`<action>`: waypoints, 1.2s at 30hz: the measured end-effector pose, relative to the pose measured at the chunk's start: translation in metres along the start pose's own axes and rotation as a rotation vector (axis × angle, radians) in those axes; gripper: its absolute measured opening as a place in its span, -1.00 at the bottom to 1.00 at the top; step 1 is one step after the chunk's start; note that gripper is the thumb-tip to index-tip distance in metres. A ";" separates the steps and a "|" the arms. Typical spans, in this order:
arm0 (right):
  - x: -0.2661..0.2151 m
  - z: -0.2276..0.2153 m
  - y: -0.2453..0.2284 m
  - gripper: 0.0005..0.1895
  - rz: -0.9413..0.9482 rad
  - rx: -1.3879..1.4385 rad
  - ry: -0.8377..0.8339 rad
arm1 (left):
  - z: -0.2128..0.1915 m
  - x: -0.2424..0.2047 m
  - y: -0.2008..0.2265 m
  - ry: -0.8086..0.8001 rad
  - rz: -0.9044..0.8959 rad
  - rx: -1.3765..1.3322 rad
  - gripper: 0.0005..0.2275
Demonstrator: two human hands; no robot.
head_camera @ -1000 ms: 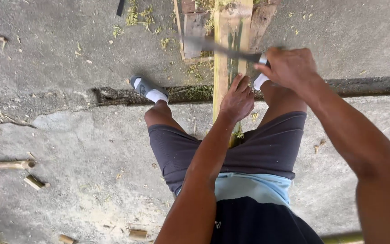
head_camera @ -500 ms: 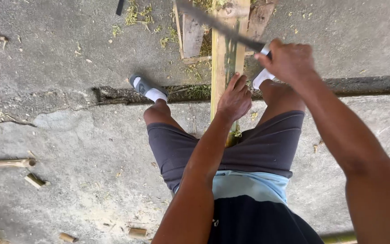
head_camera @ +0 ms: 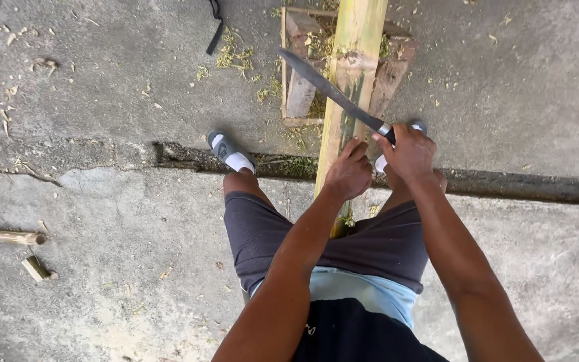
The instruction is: Stripping the outer layer of a bamboo pole using a large knife.
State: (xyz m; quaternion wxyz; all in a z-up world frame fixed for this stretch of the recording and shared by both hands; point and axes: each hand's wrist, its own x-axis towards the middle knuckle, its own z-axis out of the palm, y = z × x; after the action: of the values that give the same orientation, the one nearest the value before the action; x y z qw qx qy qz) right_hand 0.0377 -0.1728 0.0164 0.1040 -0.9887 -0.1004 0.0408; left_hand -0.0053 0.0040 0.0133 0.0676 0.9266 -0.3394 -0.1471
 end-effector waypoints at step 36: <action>0.081 -0.088 0.024 -0.36 -0.066 -0.185 -0.460 | -0.042 0.052 -0.033 0.152 -1.240 -0.788 -0.10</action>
State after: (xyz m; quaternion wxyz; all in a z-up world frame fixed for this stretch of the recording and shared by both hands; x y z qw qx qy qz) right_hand 0.1299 -0.1961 0.0919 -0.0112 -0.9549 -0.1572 0.2518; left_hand 0.0655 -0.0036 0.0343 0.3232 0.8629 0.3301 -0.2048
